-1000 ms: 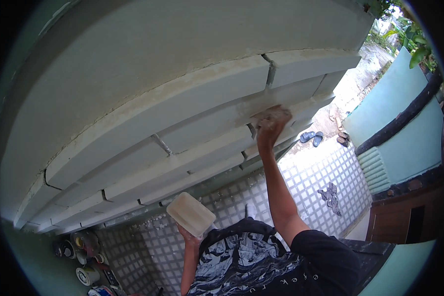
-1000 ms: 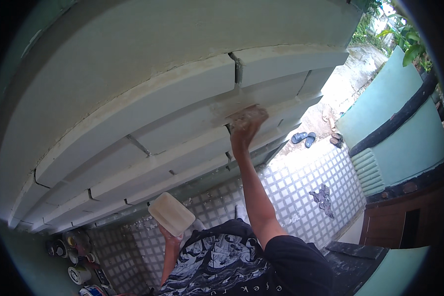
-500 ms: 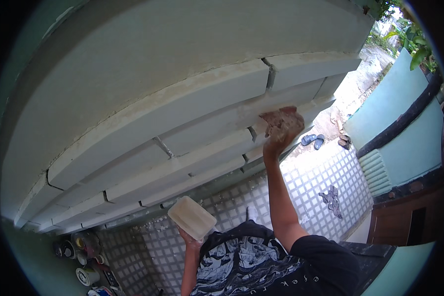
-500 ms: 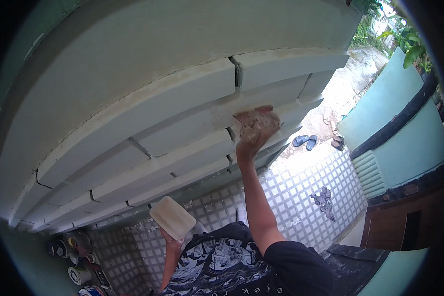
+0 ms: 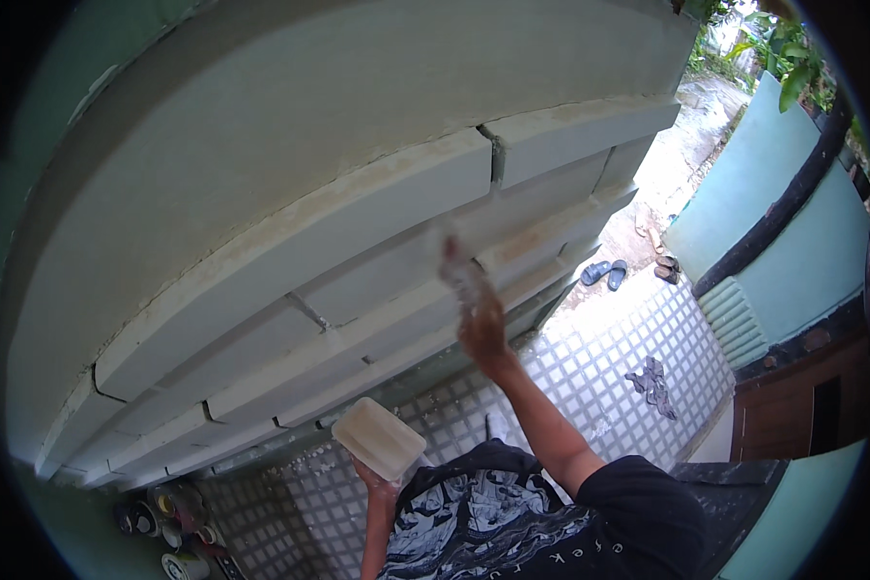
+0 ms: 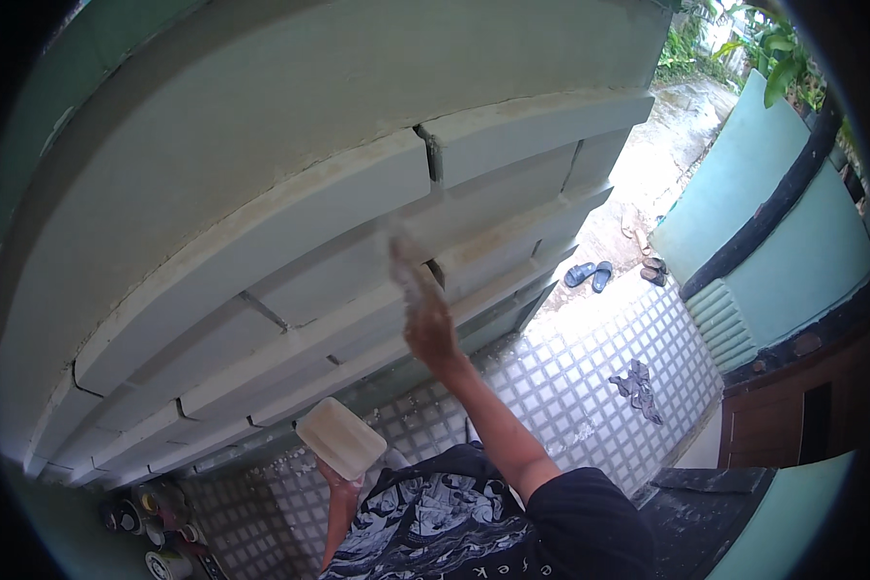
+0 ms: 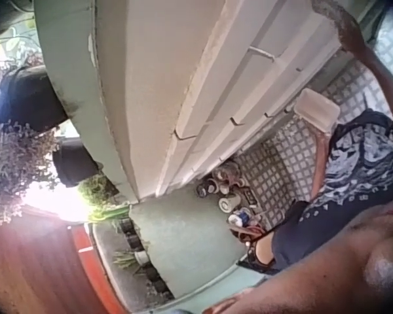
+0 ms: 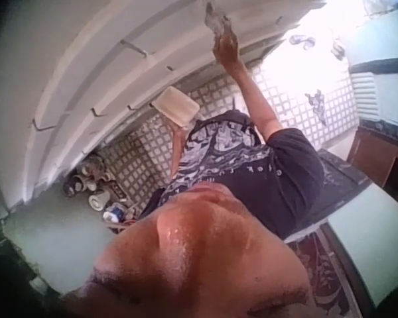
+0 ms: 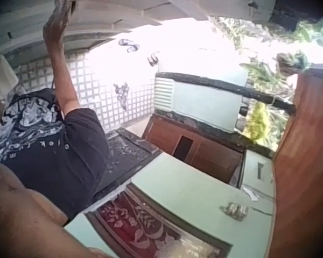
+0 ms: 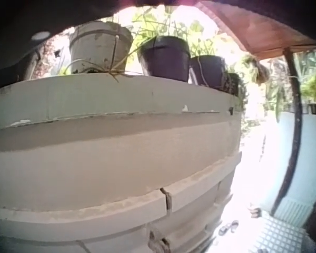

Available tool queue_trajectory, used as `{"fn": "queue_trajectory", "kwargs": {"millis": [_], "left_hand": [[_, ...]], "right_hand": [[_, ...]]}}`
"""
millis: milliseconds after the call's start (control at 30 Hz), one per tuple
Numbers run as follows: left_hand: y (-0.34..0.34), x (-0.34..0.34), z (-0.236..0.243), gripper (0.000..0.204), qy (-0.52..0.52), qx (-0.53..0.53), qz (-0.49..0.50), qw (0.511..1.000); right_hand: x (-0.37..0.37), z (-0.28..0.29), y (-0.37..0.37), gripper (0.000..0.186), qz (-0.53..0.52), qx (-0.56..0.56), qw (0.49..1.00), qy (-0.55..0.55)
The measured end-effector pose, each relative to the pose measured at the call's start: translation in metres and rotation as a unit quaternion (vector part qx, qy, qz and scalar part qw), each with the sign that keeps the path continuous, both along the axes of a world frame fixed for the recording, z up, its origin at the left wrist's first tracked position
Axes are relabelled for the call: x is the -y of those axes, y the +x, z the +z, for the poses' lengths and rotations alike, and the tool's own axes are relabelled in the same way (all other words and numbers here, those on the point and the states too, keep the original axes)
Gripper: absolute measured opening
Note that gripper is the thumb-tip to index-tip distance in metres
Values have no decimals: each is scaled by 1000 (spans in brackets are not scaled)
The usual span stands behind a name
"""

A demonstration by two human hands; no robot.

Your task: Applying patching compound to fill gaps between concrete wall blocks.

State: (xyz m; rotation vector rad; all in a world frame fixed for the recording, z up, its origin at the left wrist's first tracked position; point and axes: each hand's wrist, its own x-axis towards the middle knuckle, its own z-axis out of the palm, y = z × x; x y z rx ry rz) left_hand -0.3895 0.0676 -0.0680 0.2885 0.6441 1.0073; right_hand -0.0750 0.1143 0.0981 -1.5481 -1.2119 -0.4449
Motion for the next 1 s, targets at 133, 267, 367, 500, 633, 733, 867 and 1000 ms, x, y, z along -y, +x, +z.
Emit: {"fn": "queue_trajectory", "kwargs": {"millis": [133,267,367,500,633,733,867,1000], "left_hand": [[5,-3,2,53,-14,12,4,1000],[7,-3,3,54,-30,22,5,999],[7,-3,7,54,-37,26,13,999],[6,-6,12,57,-55,35,2,998],[8,-5,8,54,-44,36,-7,998],[7,-5,-2,51,-38,35,-23,998],[32,5,21,54,-37,16,-20,999],[31,3,33,58,-33,-16,-19,999]], "right_hand": [[-9,5,37,36,-77,-15,996,49],[-13,18,-7,38,-1,26,999,42],[5,7,-29,40,106,-8,994,-30],[4,18,1,41,-55,-4,996,71],[-22,5,19,47,-157,69,985,33],[-50,-5,-21,48,-68,27,996,-45],[-23,1,-63,46,74,20,992,-95],[9,-13,-50,44,87,-21,995,-41]]}}
